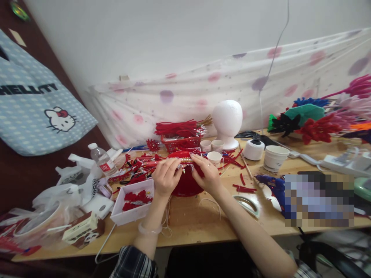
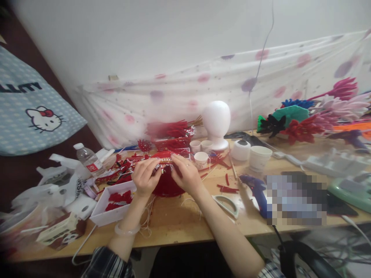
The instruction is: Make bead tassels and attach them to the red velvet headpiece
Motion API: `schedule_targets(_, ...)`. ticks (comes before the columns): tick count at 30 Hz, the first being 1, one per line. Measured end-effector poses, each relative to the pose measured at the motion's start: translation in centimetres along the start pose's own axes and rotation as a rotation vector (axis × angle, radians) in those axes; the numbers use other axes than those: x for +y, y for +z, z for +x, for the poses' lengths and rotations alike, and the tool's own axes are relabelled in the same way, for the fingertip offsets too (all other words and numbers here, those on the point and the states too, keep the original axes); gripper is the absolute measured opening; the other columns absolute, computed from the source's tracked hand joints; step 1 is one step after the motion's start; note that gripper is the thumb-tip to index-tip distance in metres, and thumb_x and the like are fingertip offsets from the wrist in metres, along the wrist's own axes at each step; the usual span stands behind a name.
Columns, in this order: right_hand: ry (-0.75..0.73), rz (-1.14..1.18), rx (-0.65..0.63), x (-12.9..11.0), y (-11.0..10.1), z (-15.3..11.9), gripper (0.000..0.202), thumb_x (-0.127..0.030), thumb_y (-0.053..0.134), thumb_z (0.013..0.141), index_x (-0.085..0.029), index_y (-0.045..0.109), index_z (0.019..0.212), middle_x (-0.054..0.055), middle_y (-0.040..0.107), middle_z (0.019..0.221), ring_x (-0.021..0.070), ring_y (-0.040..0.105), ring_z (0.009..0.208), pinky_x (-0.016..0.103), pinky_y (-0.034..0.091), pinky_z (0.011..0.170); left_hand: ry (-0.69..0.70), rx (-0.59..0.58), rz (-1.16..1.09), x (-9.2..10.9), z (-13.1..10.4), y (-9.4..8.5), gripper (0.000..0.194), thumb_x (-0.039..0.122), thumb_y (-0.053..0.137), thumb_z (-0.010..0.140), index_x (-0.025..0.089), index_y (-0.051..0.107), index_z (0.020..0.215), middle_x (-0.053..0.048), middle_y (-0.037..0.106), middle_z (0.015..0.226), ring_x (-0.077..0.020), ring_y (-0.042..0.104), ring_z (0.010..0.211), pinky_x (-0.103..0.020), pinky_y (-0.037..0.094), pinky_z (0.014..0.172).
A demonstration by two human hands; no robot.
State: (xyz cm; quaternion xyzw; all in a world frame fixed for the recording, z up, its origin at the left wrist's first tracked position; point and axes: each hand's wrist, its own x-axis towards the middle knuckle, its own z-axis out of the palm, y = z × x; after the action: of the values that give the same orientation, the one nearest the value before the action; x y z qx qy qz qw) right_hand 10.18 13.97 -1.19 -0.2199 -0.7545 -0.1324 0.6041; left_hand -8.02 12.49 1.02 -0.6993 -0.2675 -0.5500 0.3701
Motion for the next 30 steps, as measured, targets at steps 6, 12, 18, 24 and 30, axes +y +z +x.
schedule_targets(6, 0.004, 0.009, -0.010, -0.1, -0.2, -0.1, 0.051, -0.014, 0.055, 0.092, -0.019, 0.052, 0.143, 0.016, 0.073, 0.125, 0.0270, 0.069, 0.118, 0.045, 0.061, 0.097, -0.004, -0.006, -0.016, 0.0, 0.0, -0.1, 0.023, 0.014, 0.072, 0.086, 0.018, 0.071, 0.108, -0.009, 0.079, 0.094, -0.0215, 0.073, 0.087, -0.034, 0.057, 0.083)
schedule_targets(12, 0.004, -0.003, 0.038, -0.1, 0.1, -0.1, 0.048, -0.010, 0.056, 0.094, -0.020, 0.054, 0.141, 0.014, 0.075, 0.119, 0.0242, 0.072, 0.113, 0.040, 0.062, 0.096, 0.001, 0.000, -0.014, 0.1, 0.0, -0.1, 0.025, 0.015, 0.073, 0.086, 0.019, 0.069, 0.110, -0.008, 0.079, 0.095, -0.0212, 0.072, 0.087, -0.034, 0.057, 0.083)
schedule_targets(18, -0.002, -0.008, 0.045, -0.2, 0.0, -0.2, 0.049, -0.009, 0.055, 0.095, -0.020, 0.054, 0.143, 0.014, 0.074, 0.124, 0.0243, 0.070, 0.116, 0.040, 0.061, 0.099, -0.005, 0.006, -0.025, 0.3, -0.1, -0.2, 0.028, 0.011, 0.073, 0.084, 0.017, 0.068, 0.112, -0.009, 0.078, 0.095, -0.0214, 0.072, 0.088, -0.035, 0.057, 0.084)
schedule_targets(24, -0.034, -0.010, 0.033, 0.2, -0.2, -0.4, 0.048, -0.009, 0.055, 0.096, -0.020, 0.053, 0.143, 0.015, 0.075, 0.121, 0.0242, 0.071, 0.116, 0.039, 0.061, 0.098, -0.038, -0.071, -0.088, 0.0, 0.2, -0.7, 0.035, 0.020, 0.071, 0.089, 0.021, 0.063, 0.124, -0.008, 0.078, 0.101, -0.0228, 0.073, 0.094, -0.038, 0.057, 0.087)
schedule_targets(30, -0.030, -0.004, 0.016, 0.3, 0.0, -0.6, 0.045, -0.011, 0.054, 0.097, -0.021, 0.054, 0.142, 0.013, 0.075, 0.121, 0.0237, 0.072, 0.114, 0.039, 0.062, 0.097, -0.123, -0.307, -0.133, -0.9, 0.9, -4.2, 0.060, 0.022, 0.070, 0.086, 0.022, 0.049, 0.142, -0.012, 0.070, 0.127, -0.0284, 0.066, 0.117, -0.047, 0.052, 0.103)
